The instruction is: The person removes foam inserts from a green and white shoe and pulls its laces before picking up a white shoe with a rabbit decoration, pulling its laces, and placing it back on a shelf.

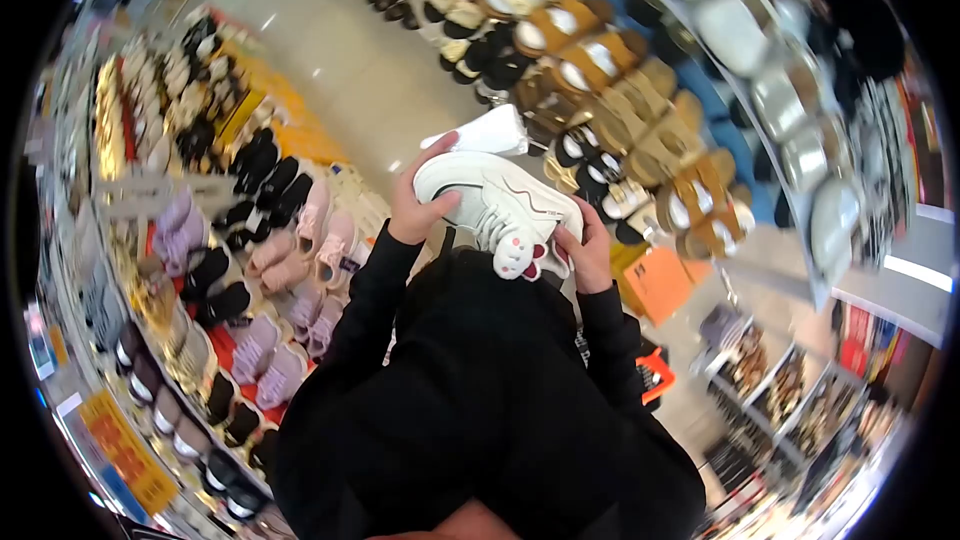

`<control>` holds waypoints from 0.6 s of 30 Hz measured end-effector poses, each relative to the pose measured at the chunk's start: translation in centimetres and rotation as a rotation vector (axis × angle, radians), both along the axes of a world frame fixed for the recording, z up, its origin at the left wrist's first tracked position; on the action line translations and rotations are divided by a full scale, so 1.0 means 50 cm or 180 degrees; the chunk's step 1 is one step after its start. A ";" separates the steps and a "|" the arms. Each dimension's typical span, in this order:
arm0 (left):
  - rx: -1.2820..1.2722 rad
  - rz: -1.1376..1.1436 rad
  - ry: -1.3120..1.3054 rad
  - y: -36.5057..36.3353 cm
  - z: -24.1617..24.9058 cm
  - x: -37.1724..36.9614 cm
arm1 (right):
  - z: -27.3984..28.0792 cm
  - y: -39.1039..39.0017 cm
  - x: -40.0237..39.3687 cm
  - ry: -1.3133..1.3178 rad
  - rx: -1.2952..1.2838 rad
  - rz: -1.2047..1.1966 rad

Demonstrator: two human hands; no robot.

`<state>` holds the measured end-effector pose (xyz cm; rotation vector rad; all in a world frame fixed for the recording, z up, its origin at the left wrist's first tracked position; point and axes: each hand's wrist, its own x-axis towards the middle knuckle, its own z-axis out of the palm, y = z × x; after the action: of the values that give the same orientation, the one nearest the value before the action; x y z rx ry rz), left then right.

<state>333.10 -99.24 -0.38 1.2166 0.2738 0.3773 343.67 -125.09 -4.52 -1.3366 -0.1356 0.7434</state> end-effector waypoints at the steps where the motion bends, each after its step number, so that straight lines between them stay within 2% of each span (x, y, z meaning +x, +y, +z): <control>1: -0.0012 0.0204 -0.0037 0.002 -0.009 -0.006 | 0.010 0.017 0.020 -0.0001 0.0058 0.0210; 4: -0.0131 0.0823 -0.0166 0.065 -0.038 -0.044 | 0.032 0.117 0.073 0.0150 0.0371 0.0981; 7: -0.0117 0.1396 -0.0137 0.106 -0.047 -0.061 | 0.026 0.212 0.109 -0.0060 -0.0095 0.1303; 9: 0.0041 0.1601 0.0058 0.124 -0.045 -0.047 | 0.024 0.262 0.134 0.0042 -0.0333 0.1324; 12: 0.0172 0.1831 0.0073 0.201 -0.052 -0.029 | -0.012 0.348 0.192 0.0408 -0.0154 0.1931; 14: 0.0398 0.1918 0.0096 0.265 -0.047 -0.012 | 0.033 0.430 0.229 0.0488 0.0023 0.2233; 16: 0.0719 0.1946 0.0161 0.322 -0.044 0.023 | 0.018 0.512 0.300 0.0317 -0.0008 0.2345; 17: 0.0932 0.1836 0.0242 0.351 -0.033 0.040 | 0.024 0.559 0.334 -0.0512 -0.0143 0.2348; 18: 0.1324 0.1554 0.0473 0.383 -0.007 0.059 | 0.039 0.610 0.359 -0.0639 -0.0027 0.2350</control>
<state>336.06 -80.08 -0.74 1.5870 0.6494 0.7965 361.64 -94.60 -2.57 -1.3671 -0.8177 1.2185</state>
